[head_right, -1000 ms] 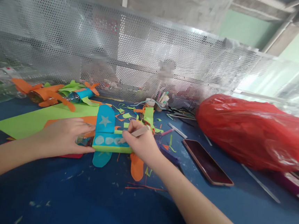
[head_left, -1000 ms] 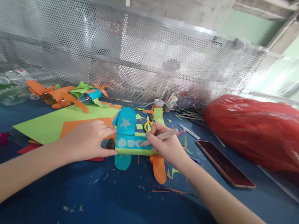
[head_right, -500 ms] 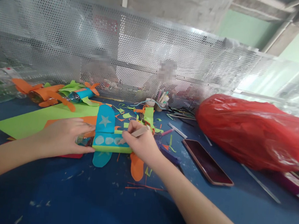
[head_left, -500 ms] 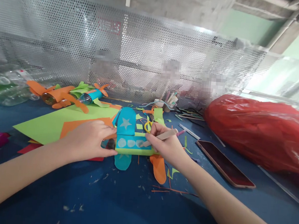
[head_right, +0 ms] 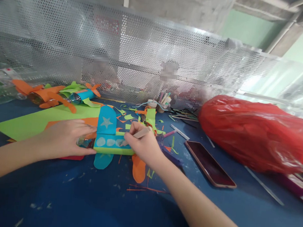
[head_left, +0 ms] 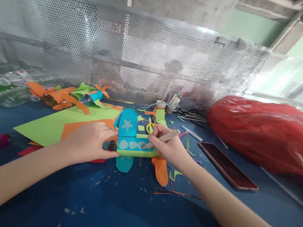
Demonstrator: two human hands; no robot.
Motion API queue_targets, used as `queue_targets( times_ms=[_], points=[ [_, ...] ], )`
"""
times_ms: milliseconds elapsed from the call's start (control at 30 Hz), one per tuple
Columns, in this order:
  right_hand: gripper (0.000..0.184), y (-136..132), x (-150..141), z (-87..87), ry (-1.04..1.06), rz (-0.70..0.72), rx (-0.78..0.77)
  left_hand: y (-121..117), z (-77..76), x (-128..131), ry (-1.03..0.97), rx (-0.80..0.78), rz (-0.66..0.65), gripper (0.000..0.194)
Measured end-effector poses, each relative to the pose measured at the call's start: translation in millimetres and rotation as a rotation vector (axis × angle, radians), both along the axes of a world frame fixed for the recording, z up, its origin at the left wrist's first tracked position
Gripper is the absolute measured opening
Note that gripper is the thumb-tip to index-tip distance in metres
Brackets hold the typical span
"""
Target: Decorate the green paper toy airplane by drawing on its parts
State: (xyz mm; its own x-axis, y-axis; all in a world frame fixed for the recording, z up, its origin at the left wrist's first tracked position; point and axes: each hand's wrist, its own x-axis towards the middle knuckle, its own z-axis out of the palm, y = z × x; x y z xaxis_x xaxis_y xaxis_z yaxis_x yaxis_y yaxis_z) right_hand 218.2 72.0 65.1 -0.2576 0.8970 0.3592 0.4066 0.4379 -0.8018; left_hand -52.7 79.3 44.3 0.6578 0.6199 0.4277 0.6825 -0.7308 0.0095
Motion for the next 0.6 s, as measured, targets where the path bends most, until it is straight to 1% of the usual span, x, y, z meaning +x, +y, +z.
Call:
queue_targets(
  times_ms=[167, 400, 600],
  points=[
    [0.030, 0.4, 0.6, -0.2, 0.003, -0.003, -0.009, -3.4, 3.6, 1.0, 0.015, -0.008, 0.010, 0.026],
    [0.029, 0.3, -0.4, -1.4, 0.000, -0.008, -0.001, 2.1, -0.5, -0.2, 0.022, 0.022, -0.002, 0.028],
    [0.029, -0.1, -0.2, -0.3, -0.002, -0.015, 0.009, 1.9, 0.2, 0.0, 0.024, 0.047, -0.012, 0.029]
  ],
)
